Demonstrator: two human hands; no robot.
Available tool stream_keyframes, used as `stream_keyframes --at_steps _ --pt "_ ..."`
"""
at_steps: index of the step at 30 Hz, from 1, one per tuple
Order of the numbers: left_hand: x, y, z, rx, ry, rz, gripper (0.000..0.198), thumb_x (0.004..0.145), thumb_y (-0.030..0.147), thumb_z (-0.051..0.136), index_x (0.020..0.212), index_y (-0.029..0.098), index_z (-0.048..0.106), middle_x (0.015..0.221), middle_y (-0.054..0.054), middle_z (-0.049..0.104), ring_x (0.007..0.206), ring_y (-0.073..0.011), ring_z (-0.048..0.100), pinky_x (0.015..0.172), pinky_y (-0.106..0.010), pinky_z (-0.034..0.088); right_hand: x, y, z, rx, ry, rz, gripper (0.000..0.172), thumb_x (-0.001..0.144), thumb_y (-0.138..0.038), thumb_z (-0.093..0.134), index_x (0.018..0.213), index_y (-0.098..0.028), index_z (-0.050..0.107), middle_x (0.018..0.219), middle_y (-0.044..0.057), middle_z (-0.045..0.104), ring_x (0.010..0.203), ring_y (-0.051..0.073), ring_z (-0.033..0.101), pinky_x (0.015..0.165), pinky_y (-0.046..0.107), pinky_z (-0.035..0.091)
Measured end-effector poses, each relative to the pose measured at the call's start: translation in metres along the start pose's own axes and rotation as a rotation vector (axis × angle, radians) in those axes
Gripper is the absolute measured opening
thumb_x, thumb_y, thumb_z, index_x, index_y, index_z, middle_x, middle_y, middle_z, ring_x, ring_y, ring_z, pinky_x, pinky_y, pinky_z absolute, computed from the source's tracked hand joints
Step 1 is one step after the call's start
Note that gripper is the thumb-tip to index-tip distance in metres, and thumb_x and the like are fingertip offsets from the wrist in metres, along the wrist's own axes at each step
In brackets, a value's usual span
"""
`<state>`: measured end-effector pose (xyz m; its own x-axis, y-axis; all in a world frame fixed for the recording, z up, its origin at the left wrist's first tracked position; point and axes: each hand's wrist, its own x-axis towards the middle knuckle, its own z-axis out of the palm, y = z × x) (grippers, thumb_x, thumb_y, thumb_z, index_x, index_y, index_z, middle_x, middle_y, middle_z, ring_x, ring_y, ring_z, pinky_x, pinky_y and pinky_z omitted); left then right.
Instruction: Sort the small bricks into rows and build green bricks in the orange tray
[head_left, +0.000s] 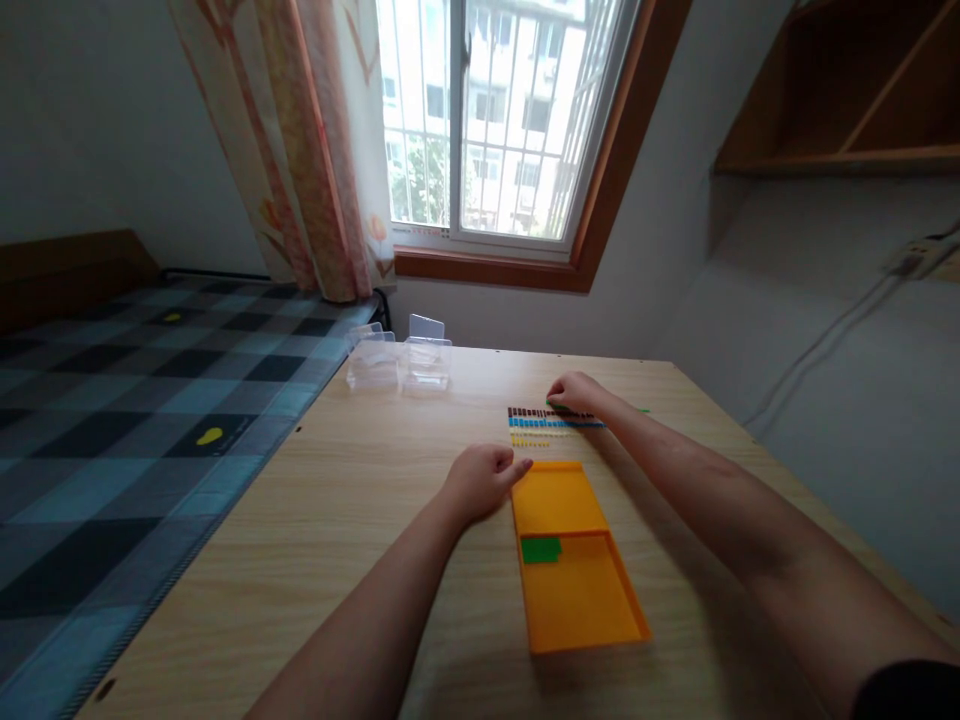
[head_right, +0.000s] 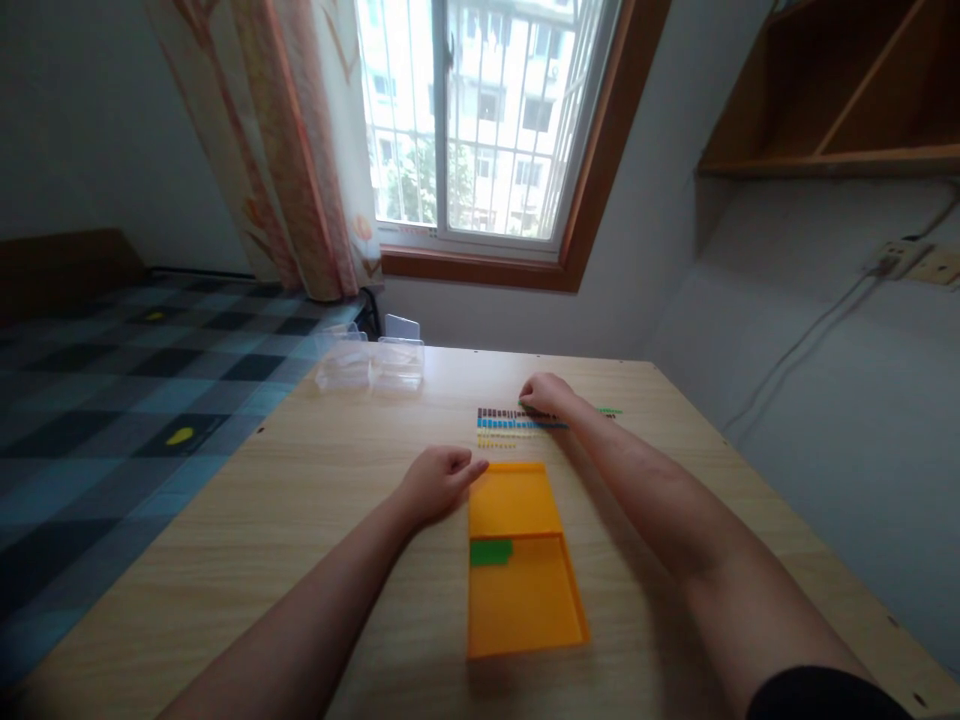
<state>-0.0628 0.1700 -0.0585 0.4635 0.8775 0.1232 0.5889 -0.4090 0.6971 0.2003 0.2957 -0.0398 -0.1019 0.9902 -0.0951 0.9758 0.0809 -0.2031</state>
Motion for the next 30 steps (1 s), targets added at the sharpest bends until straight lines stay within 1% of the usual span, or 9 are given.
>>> stream_keyframes --at_steps 9,14,16,18,20,22,24,26,30 --pt "0.001 -0.003 0.002 -0.01 0.013 0.005 0.053 0.089 0.055 0.05 0.053 0.02 0.035 0.049 0.005 0.033 0.052 -0.0116 0.031 0.057 -0.031 0.015 -0.011 -0.007 0.0 -0.009 0.078 -0.011 0.019 0.083 -0.03 0.069 0.092 -0.02 0.084 0.079 0.005 0.078 0.067 0.015 0.066 0.06 0.022 0.04" --pt "0.002 -0.005 0.003 -0.019 0.019 0.021 0.052 0.089 0.054 0.05 0.053 0.019 0.036 0.05 0.005 0.034 0.053 -0.0115 0.032 0.056 -0.031 0.016 -0.034 -0.016 -0.013 0.035 0.174 -0.056 0.021 0.089 -0.028 0.065 0.098 -0.02 0.082 0.096 0.007 0.08 0.082 0.017 0.069 0.069 0.023 0.043" --pt "0.003 -0.004 0.003 -0.021 0.018 0.02 0.052 0.09 0.053 0.049 0.053 0.019 0.036 0.05 0.005 0.034 0.053 -0.0114 0.033 0.056 -0.03 0.017 -0.06 -0.018 -0.02 0.072 0.199 -0.095 0.023 0.092 -0.031 0.064 0.102 -0.021 0.081 0.099 0.006 0.079 0.085 0.017 0.069 0.072 0.023 0.044" --pt "0.003 -0.004 0.003 -0.022 0.014 0.02 0.051 0.09 0.052 0.048 0.053 0.019 0.037 0.05 0.004 0.036 0.053 -0.0115 0.034 0.056 -0.03 0.018 -0.098 -0.02 -0.025 0.122 0.208 -0.154 0.023 0.093 -0.035 0.064 0.102 -0.022 0.081 0.096 0.005 0.079 0.081 0.016 0.067 0.072 0.024 0.045" --pt "0.003 -0.005 0.004 -0.02 0.011 0.025 0.049 0.09 0.05 0.047 0.053 0.019 0.039 0.051 0.004 0.038 0.053 -0.0117 0.036 0.056 -0.03 0.019 -0.144 -0.023 -0.026 0.271 0.209 -0.325 0.02 0.092 -0.033 0.065 0.096 -0.021 0.081 0.088 0.005 0.077 0.075 0.016 0.065 0.067 0.025 0.045" --pt "0.003 -0.005 0.004 -0.018 0.024 0.037 0.048 0.091 0.049 0.047 0.053 0.019 0.038 0.051 0.004 0.037 0.053 -0.0117 0.035 0.056 -0.03 0.019 -0.187 -0.028 -0.02 0.364 0.115 -0.477 0.017 0.092 -0.031 0.067 0.09 -0.021 0.08 0.083 0.004 0.074 0.074 0.015 0.064 0.067 0.025 0.045" --pt "0.003 -0.004 0.004 -0.01 0.112 0.049 0.048 0.091 0.047 0.046 0.053 0.02 0.035 0.05 0.004 0.034 0.053 -0.0114 0.033 0.056 -0.03 0.019 -0.221 -0.035 -0.009 0.379 -0.011 -0.564 0.015 0.093 -0.027 0.066 0.09 -0.023 0.08 0.085 0.004 0.074 0.074 0.014 0.064 0.068 0.025 0.045" --pt "0.002 -0.002 0.0 0.015 0.285 0.059 0.047 0.093 0.044 0.045 0.055 0.02 0.031 0.052 0.004 0.032 0.053 -0.0114 0.031 0.057 -0.03 0.02 -0.24 -0.041 0.006 0.321 -0.067 -0.591 0.014 0.092 -0.023 0.066 0.089 -0.023 0.079 0.083 0.003 0.073 0.074 0.014 0.063 0.068 0.025 0.044" --pt "-0.008 0.015 -0.018 0.096 0.629 0.118 0.044 0.095 0.039 0.045 0.058 0.021 0.028 0.056 0.003 0.033 0.056 -0.0118 0.033 0.058 -0.031 0.023 -0.249 -0.048 0.029 0.105 0.004 -0.636 0.018 0.092 -0.02 0.064 0.078 -0.021 0.075 0.078 0.003 0.069 0.071 0.015 0.059 0.066 0.028 0.038"
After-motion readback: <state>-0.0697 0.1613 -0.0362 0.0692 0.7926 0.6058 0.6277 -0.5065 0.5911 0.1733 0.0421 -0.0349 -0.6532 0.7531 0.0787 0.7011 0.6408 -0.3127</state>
